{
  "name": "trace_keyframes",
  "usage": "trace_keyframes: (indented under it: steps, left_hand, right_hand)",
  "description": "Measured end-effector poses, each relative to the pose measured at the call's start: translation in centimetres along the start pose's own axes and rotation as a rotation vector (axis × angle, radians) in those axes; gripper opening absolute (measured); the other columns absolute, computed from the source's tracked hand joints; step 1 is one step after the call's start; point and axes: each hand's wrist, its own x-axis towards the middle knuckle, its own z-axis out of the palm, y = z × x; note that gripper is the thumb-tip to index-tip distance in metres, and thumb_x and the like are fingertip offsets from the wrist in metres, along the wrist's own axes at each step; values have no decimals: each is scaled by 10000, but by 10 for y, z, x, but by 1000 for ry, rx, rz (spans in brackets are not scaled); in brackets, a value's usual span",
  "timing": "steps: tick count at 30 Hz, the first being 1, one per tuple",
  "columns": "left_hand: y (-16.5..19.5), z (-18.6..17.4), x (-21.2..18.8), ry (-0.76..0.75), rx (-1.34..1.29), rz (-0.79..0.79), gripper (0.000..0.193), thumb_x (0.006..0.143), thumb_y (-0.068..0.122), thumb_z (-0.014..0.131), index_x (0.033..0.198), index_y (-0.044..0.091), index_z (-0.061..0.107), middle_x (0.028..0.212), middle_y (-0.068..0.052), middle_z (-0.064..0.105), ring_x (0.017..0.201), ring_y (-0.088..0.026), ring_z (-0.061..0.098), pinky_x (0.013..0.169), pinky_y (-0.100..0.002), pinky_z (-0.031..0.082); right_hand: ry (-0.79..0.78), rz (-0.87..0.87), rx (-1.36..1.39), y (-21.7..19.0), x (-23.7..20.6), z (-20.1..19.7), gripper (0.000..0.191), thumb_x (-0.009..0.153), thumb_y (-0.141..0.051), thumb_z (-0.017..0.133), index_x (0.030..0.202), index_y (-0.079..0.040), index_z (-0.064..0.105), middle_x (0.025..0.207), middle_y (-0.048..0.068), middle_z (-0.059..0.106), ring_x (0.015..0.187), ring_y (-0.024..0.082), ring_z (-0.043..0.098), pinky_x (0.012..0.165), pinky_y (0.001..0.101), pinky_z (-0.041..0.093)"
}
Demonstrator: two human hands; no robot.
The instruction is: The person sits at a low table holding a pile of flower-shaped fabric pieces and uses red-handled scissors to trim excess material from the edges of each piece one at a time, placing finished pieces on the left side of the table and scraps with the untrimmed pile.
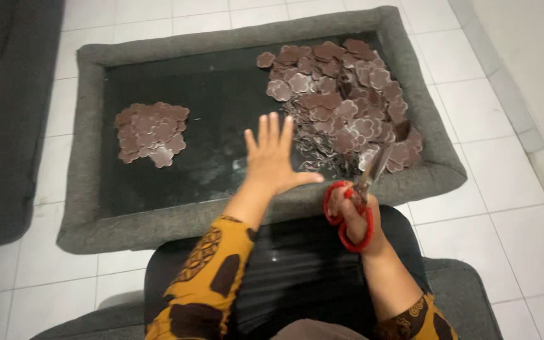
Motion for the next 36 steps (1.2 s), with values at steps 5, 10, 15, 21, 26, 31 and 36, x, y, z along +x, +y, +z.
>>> trace_keyframes:
  steps: [5, 10, 15, 21, 26, 31, 36]
  left_hand:
    - [38, 24, 25, 101, -148, 144, 1389, 627, 816, 747, 1613, 85, 95, 1670, -264, 62, 1560, -417, -20, 1191, -685, -2]
    - [38, 35, 27, 391, -230, 358, 929, 748, 496, 800, 1542, 153, 462, 1633, -202, 371, 1563, -411, 203, 1232, -646, 105]
    - [53, 50, 35, 588, -312, 329, 438, 793, 311, 804, 1191, 153, 713, 1183, -52, 668, 1268, -290, 552, 1179, -576, 326]
    - [58, 48, 32, 668, -277, 356, 315, 769, 264, 819, 1026, 125, 701, 1049, -41, 702, 1169, -275, 597, 1097, -534, 389]
    - [58, 40, 23, 771, -394, 325, 182, 841, 204, 797, 964, 142, 678, 1031, -41, 713, 1156, -290, 653, 1071, -476, 459]
    - [62, 38, -1, 705, -1019, 14, 93, 952, 127, 750, 1024, 83, 712, 980, -65, 741, 875, -204, 751, 792, -335, 600]
    - [38, 10, -31, 495, -1687, -96, 181, 956, 62, 695, 1122, -5, 671, 977, -60, 728, 886, -126, 725, 783, -243, 574]
  right_hand:
    - [135, 74, 118, 12, -1, -8, 373, 1067, -411, 577, 924, -73, 513, 814, 40, 500, 742, 167, 504, 700, 322, 462]
    - [155, 121, 241, 30, -4, -19, 406, 1069, -460, 554, 924, -83, 511, 805, 38, 491, 734, 172, 505, 706, 329, 466]
    - [142, 136, 282, 45, -3, -30, 413, 1056, -470, 591, 923, -92, 493, 792, 28, 477, 724, 171, 483, 698, 336, 457]
    - [164, 139, 293, 48, -1, -39, 398, 1057, -450, 592, 905, -96, 491, 796, 39, 475, 737, 182, 473, 707, 353, 459]
    - [179, 147, 261, 44, -2, -38, 386, 1058, -446, 565, 908, -99, 485, 814, 30, 468, 755, 179, 475, 713, 349, 463]
    - [189, 151, 68, 35, 8, -33, 369, 1082, -382, 523, 873, -77, 518, 794, 56, 527, 732, 183, 530, 694, 347, 485]
    - [133, 178, -201, 7, 22, -4, 329, 1094, -294, 499, 914, -46, 619, 831, 75, 641, 775, 157, 609, 719, 317, 501]
